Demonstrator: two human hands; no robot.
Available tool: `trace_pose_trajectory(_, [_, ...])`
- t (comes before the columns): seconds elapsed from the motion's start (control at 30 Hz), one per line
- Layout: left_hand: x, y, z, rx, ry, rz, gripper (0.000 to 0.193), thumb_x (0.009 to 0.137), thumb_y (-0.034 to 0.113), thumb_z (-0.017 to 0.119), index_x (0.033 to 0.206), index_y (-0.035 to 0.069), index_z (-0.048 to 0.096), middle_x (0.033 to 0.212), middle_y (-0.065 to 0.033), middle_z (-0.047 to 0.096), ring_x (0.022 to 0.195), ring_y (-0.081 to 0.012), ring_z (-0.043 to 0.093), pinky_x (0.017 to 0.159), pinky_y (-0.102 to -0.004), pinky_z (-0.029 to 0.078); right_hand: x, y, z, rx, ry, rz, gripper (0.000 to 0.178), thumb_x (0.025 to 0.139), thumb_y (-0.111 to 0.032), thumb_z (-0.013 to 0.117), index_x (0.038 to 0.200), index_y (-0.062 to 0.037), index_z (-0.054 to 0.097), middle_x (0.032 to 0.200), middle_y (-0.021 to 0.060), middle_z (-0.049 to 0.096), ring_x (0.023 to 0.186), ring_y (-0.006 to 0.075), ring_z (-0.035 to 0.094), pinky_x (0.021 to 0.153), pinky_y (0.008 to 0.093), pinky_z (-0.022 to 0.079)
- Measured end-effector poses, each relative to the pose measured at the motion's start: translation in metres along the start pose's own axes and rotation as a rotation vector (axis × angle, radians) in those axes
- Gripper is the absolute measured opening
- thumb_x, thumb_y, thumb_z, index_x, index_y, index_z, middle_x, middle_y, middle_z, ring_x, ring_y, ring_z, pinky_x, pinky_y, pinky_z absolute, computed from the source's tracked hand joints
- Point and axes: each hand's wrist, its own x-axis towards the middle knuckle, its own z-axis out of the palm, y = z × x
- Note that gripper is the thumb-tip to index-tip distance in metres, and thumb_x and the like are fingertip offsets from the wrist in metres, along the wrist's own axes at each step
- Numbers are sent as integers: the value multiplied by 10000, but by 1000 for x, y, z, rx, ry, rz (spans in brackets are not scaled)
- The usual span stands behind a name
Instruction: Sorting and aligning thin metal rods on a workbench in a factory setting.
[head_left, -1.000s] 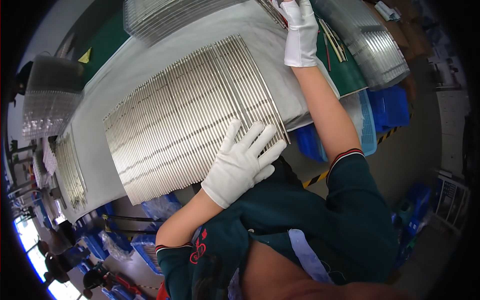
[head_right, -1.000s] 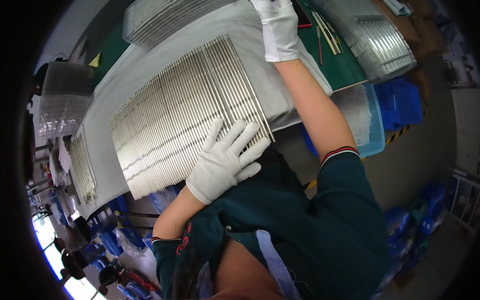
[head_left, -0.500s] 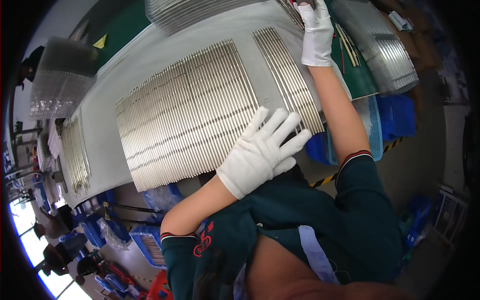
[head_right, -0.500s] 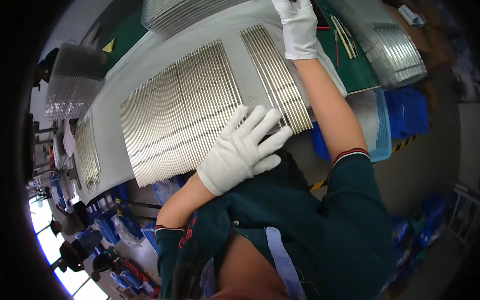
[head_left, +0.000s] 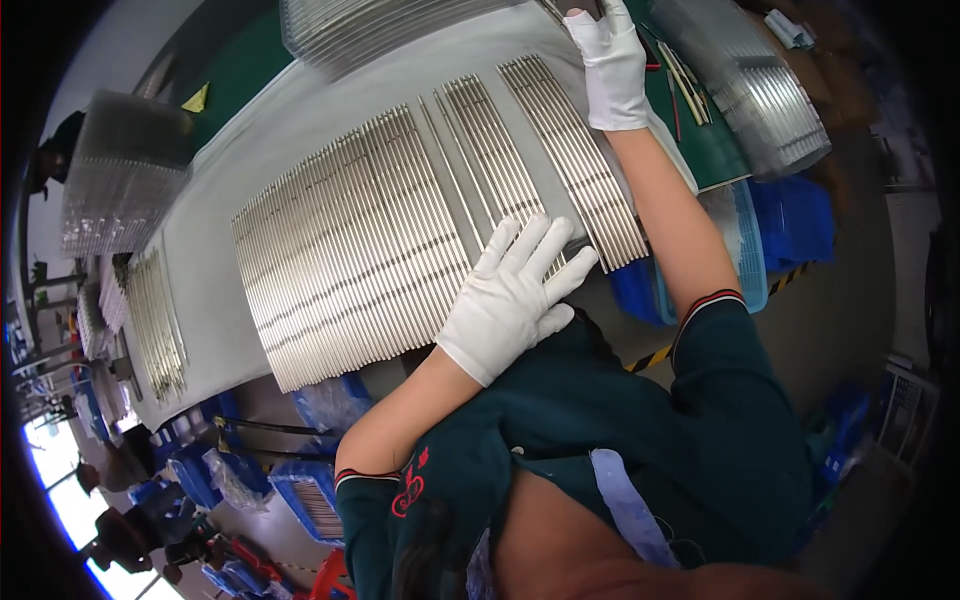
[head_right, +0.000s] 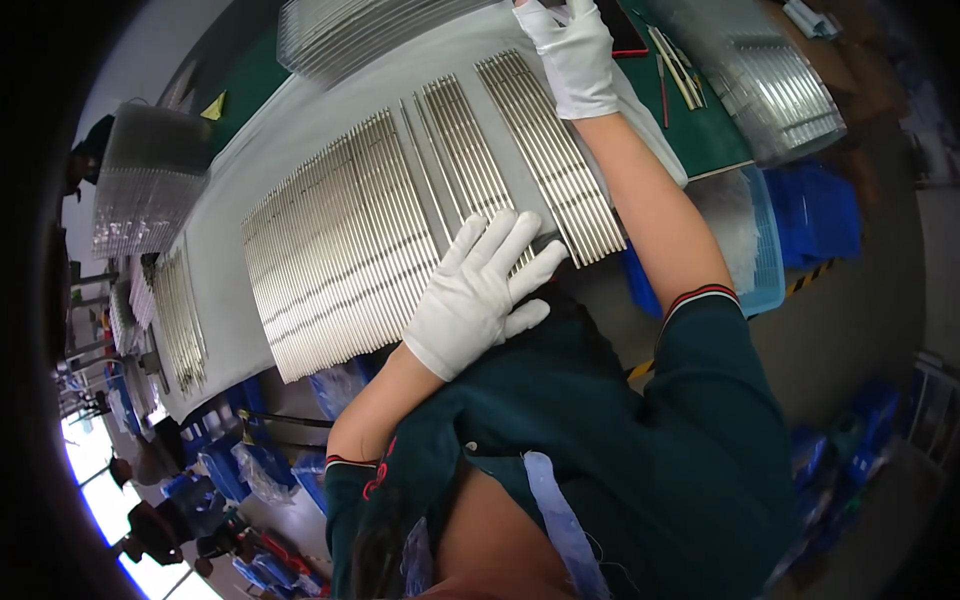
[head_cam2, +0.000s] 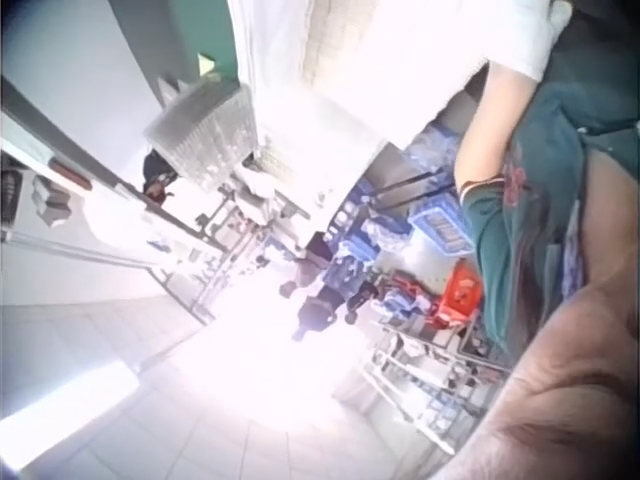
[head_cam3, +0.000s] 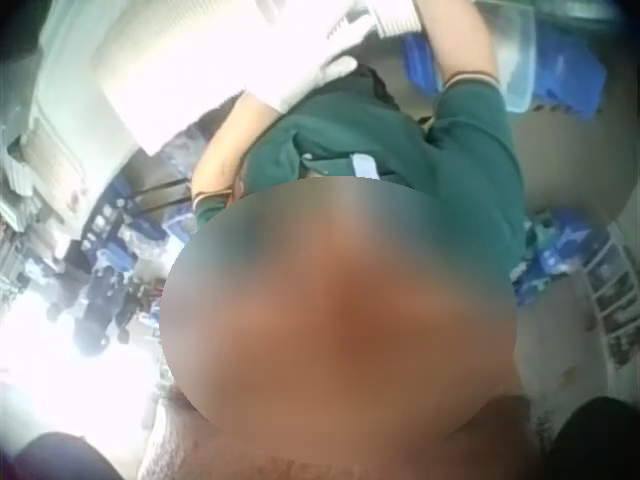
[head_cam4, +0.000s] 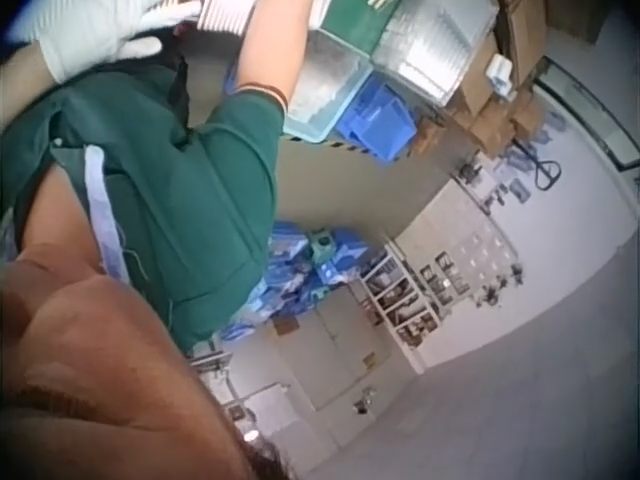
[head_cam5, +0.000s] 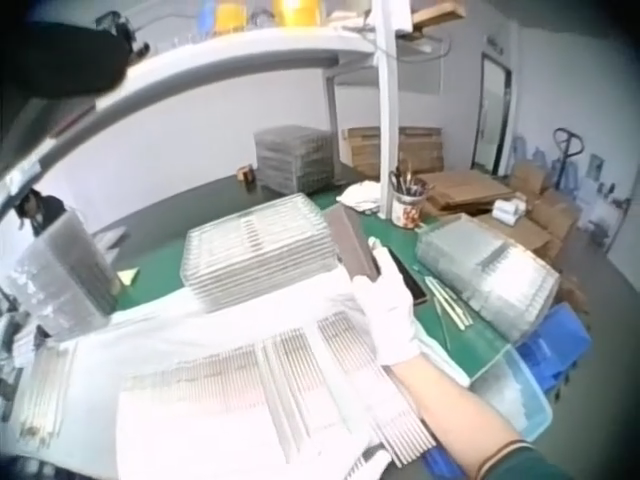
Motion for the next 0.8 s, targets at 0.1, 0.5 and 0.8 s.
trace_pose_trajectory(0.1, [5,1,2,19,-63,-13,642,848,426,693,1418,190,513,1438,-111,469,1384,-295,415,1201,-500,257,-2,-5,-6,90,-29,-3,640,899,-234,629,1478,-16,469,1288,239,634,1109,321,652,960,352,507])
trace_pose_trajectory(0.5, [-45,-2,-16,64,-47,-179,616,846,410,705,1381,145,553,1416,-130,515,1347,-302,480,1161,-535,301,-8,-16,-17,255,-124,12,650,936,-188,661,1506,9,420,1124,137,644,852,173,589,791,286,504])
trace_pose_trajectory(0.8, [-10,4,-3,-130,151,94,521,823,296,718,1286,127,550,1269,-125,517,1176,-302,527,1018,-429,421,-1,-13,-11,88,-99,74,628,908,-214,609,1484,-20,452,1340,237,600,1183,337,613,1012,365,474])
